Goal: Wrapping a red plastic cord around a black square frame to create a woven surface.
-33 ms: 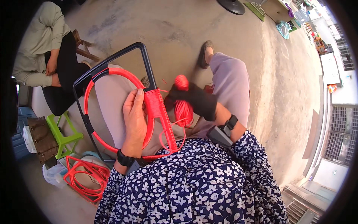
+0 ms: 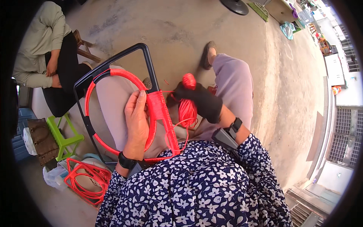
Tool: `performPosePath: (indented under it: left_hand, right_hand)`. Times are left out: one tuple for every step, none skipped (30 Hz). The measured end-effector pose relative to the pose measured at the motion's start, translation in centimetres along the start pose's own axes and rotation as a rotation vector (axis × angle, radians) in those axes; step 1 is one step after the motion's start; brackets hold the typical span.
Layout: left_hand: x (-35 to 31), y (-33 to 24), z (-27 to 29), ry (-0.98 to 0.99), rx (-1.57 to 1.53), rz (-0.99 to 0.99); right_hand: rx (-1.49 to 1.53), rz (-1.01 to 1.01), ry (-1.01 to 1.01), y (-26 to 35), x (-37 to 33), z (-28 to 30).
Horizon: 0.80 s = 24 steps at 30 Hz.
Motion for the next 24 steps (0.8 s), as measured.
performPosePath:
  left_hand:
    - [0.0,0.1,0.1,0.012,-0.001,0.016]
    - [0.0,0.3,0.2,0.026,-0.003,0.034]
    - [0.0,0.4,0.4,0.021,-0.003,0.036]
    - [0.0,0.6,0.2,0.028,-0.045,0.057]
    - [-0.1,0.8,0.0,0.035,-0.086,0.078]
    - [-0.2,0.9,-0.3,0.037,-0.085,0.081]
    - [-0.4,1.1,-0.4,-0.01,-0.131,0.134]
    - [-0.5,1.3,-0.3,-0.058,-0.178,0.187]
    - [-0.6,1.1,-0.2,-0.058,-0.175,0.189]
    - [-0.8,1.2,-1.2,0.095,-0.203,0.262]
    - [-1.3,1.2,-2.2,0.249,-0.231,0.335]
    - [-1.3,1.0,-2.4,0.25,-0.23,0.337]
    - [-1.3,0.8,-2.4,0.251,-0.234,0.325]
    - [-1.5,0.7,-2.4,0.253,-0.237,0.313]
    - [-1.6,1.0,-2.3,0.25,-0.237,0.316]
    - [-1.3,1.5,-1.8,0.205,-0.195,0.305]
    - [-1.0,1.9,-1.3,0.159,-0.154,0.294]
    - [-0.9,1.9,-1.1,0.157,-0.155,0.289]
    - [-0.6,1.7,-0.7,0.1,-0.171,0.231]
    - [-0.4,1.4,-0.1,0.04,-0.187,0.171]
    - [-0.4,1.4,0.0,0.04,-0.188,0.166]
    - [-0.5,1.4,0.0,0.057,-0.206,0.17]
    - [-0.6,1.3,-0.1,0.074,-0.224,0.171]
    - [-0.6,1.4,0.0,0.075,-0.224,0.165]
  right_hand:
    - [-0.001,-0.005,0.006,0.6,-0.3,-1.0]
    - [0.211,-0.008,-0.122,1.7,-1.1,-1.6]
    - [0.423,-0.011,-0.25,2.2,-1.5,-1.8]
    - [0.518,-0.05,-0.217,2.3,-1.1,-2.0]
    - [0.519,-0.05,-0.221,2.3,-0.7,-2.4]
    - [0.65,0.017,-0.208,2.7,-0.3,-3.0]
    - [0.781,0.083,-0.191,3.1,0.0,-3.2]
    - [0.784,0.082,-0.193,2.9,0.3,-2.8]
    - [0.837,0.074,-0.067,2.7,0.9,-2.9]
    - [0.887,0.066,0.059,2.7,1.2,-3.0]
    - [0.888,0.066,0.057,2.4,1.5,-2.4]
    - [0.77,0.113,0.103,2.6,1.5,-2.0]
    - [0.654,0.154,0.148,2.6,1.2,-2.0]
    - [0.657,0.15,0.146,2.5,1.1,-1.8]
    - [0.631,0.117,0.102,2.0,1.0,-1.6]
    - [0.601,0.09,0.064,1.9,1.1,-1.3]
    - [0.601,0.091,0.068,2.1,1.0,-1.4]
    - [0.234,0.205,-0.147,2.8,0.7,-0.2]
    - [-0.138,0.313,-0.362,4.1,-0.1,1.0]
    - [-0.139,0.316,-0.36,4.7,-0.3,1.5]
    - [-0.173,0.164,-0.388,4.6,-0.1,2.8]
    - [-0.205,0.011,-0.417,4.3,-0.2,4.0]
    - [-0.205,0.015,-0.415,4.3,0.1,5.0]
    - [-0.399,0.169,-0.511,5.2,0.3,6.3]
Point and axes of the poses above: each hand's wrist, its own x-axis towards the middle knuckle, its own z-axis out of the back of the hand, y = z × x, the point moved 7 cm from there along x, towards the middle knuckle, and after that the axes turned 7 degrees about -y, right-handed, at the moved point
